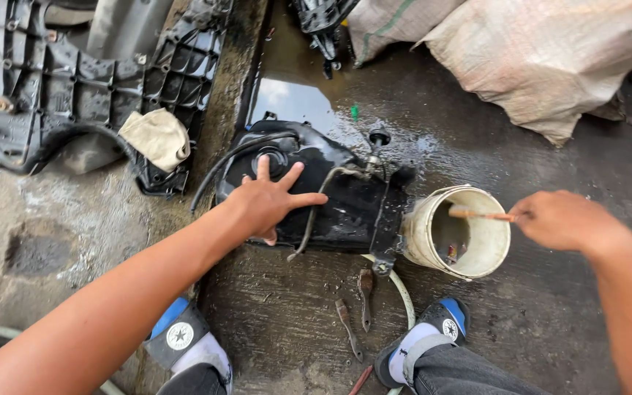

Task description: Cleaning a motorcycle component using a brush and soapy water

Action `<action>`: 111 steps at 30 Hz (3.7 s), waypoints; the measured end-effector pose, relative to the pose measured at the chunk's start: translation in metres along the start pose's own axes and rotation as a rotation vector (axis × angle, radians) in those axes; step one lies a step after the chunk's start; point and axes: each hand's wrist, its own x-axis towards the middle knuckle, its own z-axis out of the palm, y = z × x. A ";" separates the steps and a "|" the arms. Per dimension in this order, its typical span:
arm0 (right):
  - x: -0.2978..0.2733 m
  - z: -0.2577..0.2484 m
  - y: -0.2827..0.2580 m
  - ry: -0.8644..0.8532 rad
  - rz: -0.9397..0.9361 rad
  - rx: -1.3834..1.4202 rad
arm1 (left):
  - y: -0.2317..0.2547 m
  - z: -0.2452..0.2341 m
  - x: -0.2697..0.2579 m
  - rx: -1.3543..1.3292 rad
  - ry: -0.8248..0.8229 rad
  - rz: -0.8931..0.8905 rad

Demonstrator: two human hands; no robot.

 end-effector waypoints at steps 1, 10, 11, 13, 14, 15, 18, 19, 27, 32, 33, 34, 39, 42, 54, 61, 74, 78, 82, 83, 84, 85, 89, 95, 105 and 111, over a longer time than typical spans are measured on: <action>0.013 0.018 0.000 -0.001 0.008 0.012 | -0.001 -0.001 -0.001 0.013 0.001 0.006; 0.079 0.113 -0.063 0.048 -0.064 -0.040 | 0.003 0.036 0.026 -0.123 0.184 -0.029; 0.079 0.116 -0.066 0.029 -0.088 -0.030 | 0.003 0.044 0.032 -0.105 0.252 -0.021; 0.067 0.103 -0.062 0.006 -0.112 -0.021 | 0.002 0.052 0.040 -0.089 0.316 -0.010; 0.054 0.087 -0.054 -0.007 -0.038 -0.014 | 0.002 0.051 0.041 -0.034 0.304 -0.017; 0.043 0.071 -0.047 -0.018 0.032 -0.013 | 0.003 0.051 0.042 0.017 0.291 -0.027; -0.007 0.025 -0.019 0.062 0.042 0.109 | -0.002 0.052 0.043 0.016 0.299 0.014; -0.022 0.015 -0.020 0.053 0.039 0.101 | -0.003 0.051 0.043 0.006 0.293 0.017; -0.059 -0.007 -0.066 0.599 -0.303 0.518 | -0.009 0.057 0.041 0.003 0.344 0.006; -0.025 0.014 -0.072 0.540 -0.270 0.561 | -0.012 0.063 0.042 0.022 0.372 -0.034; -0.017 0.021 -0.072 0.527 -0.281 0.520 | -0.011 0.062 0.042 0.030 0.356 -0.091; -0.016 0.020 -0.069 0.526 -0.280 0.516 | -0.010 0.063 0.042 0.027 0.358 -0.091; -0.017 -0.001 -0.046 0.455 -0.186 0.448 | -0.011 0.064 0.045 0.042 0.356 -0.092; -0.006 0.010 -0.068 0.416 -0.346 0.627 | -0.013 0.065 0.044 0.018 0.363 -0.093; 0.007 0.004 -0.052 0.167 -0.512 1.096 | -0.016 0.069 0.049 0.020 0.366 -0.090; 0.061 0.053 -0.060 0.129 -0.599 1.285 | -0.017 0.073 0.053 0.023 0.381 -0.087; 0.066 0.064 -0.064 0.134 -0.561 1.460 | -0.019 0.072 0.052 0.038 0.367 -0.087; 0.037 0.036 -0.047 0.240 -0.585 1.321 | -0.020 0.070 0.050 0.013 0.363 -0.083; -0.006 -0.001 -0.043 0.245 -0.322 0.992 | -0.025 0.074 0.052 -0.040 0.484 0.036; -0.010 -0.003 -0.054 0.237 -0.272 0.797 | -0.025 0.074 0.052 -0.037 0.490 0.038; -0.015 -0.004 -0.066 0.228 -0.222 0.605 | -0.026 0.074 0.052 -0.033 0.495 0.040; -0.017 0.007 -0.072 0.227 -0.224 0.602 | -0.023 0.072 0.051 -0.036 0.495 0.037; -0.042 0.017 -0.086 0.608 -0.248 0.138 | -0.019 0.068 0.046 0.018 0.385 -0.069; -0.014 0.041 -0.106 0.893 -0.268 -0.147 | -0.019 0.068 0.046 0.030 0.395 -0.068; -0.035 0.013 -0.114 0.773 -0.314 -0.103 | -0.019 0.075 0.047 0.025 0.426 -0.055; -0.001 0.058 -0.114 0.604 -0.266 0.110 | -0.018 0.073 0.047 0.003 0.409 -0.066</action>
